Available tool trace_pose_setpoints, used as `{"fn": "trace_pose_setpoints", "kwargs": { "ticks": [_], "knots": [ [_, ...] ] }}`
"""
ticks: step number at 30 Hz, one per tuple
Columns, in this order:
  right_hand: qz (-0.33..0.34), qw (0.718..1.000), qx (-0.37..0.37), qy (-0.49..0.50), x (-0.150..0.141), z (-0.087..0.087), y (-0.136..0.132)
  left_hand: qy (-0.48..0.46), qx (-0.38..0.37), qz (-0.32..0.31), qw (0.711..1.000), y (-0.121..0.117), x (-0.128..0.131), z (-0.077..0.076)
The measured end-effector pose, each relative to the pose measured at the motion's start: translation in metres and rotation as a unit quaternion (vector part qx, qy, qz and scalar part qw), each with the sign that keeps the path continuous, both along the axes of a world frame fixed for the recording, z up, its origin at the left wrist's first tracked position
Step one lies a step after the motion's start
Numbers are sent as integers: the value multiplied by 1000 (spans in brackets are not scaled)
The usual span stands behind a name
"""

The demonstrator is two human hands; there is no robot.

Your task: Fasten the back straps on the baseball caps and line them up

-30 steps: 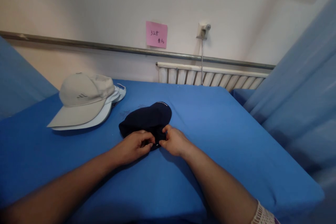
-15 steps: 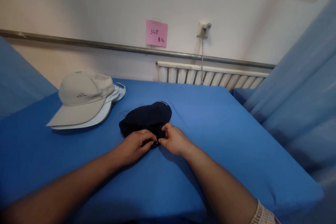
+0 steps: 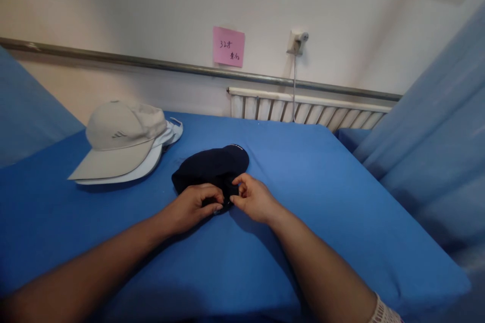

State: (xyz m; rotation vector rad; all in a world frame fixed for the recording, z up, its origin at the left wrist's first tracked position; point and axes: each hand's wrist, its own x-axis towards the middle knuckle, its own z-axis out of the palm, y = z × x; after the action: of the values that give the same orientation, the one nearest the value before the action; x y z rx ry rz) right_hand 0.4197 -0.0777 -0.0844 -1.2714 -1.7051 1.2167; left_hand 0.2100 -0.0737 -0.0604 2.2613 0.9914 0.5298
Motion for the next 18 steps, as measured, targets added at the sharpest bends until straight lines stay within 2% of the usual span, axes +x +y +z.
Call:
{"fn": "trace_pose_setpoints", "kwargs": {
  "ticks": [4, 11, 18],
  "knots": [
    [-2, 999, 13, 51, -1, 5, 1, -23, 29, 14, 999, 1, 0, 1],
    [-43, 991, -43, 119, -7, 11, 0, -29, 50, 61, 996, -3, 3, 2],
    [-8, 991, -31, 130, -5, 4, 3, 2, 39, 67, 997, -5, 2, 6]
  ]
}}
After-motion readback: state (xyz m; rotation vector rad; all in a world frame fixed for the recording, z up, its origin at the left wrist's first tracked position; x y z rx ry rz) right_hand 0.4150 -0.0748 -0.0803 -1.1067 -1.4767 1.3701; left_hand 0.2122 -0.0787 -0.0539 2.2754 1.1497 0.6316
